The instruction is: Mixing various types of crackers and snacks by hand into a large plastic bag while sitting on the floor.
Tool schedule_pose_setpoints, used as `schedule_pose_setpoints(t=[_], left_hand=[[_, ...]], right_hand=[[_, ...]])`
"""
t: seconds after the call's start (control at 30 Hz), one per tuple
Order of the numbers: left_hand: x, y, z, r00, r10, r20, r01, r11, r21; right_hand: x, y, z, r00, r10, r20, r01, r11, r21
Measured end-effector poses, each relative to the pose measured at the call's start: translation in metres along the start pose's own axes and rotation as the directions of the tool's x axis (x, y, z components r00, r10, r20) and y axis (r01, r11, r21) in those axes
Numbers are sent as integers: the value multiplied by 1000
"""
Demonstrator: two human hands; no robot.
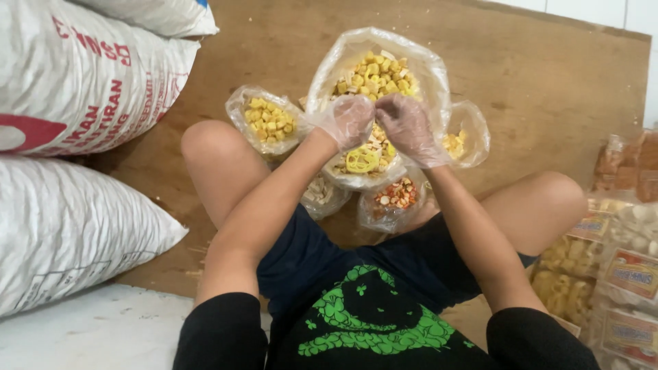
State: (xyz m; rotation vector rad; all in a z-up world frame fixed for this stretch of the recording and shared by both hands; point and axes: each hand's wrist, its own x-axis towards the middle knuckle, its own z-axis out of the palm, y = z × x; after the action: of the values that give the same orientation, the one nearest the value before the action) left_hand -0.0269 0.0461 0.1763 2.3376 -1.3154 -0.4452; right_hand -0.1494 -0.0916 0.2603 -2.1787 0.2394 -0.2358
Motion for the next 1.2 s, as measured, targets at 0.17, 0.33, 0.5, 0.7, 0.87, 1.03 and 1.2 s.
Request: schedule_pose_setpoints(t=[0.17, 0.33, 0.5, 0.7, 0.87, 1.03, 1.2], left_hand=[[37, -22, 55, 989, 110, 102, -145, 871, 470], [21, -1, 32, 963, 60, 264, -191, 840, 507], [1, 5, 27, 952, -86, 294, -72, 871, 486], [54, -62, 130, 925, -209, 316, 25, 866, 500], [69, -69, 144, 881, -367, 298, 211, 869, 447], [52, -57, 127, 867, -363, 343, 151, 845, 513], [50, -55, 123, 907, -265, 327, 48, 837, 545]], right_hand=[[5, 18, 5, 994, 66, 82, -48, 978, -201], [2, 38, 12, 977, 83, 196, -22, 956, -293], [-4, 63, 30, 909, 263, 324, -33, 820, -571], [-9, 64, 41, 880, 299, 370, 2, 776, -630], [-9, 48, 36, 870, 332, 366, -48, 794, -606], [-10, 45, 34, 872, 321, 371, -41, 802, -596], [-12, 37, 31, 869, 325, 374, -56, 814, -579]])
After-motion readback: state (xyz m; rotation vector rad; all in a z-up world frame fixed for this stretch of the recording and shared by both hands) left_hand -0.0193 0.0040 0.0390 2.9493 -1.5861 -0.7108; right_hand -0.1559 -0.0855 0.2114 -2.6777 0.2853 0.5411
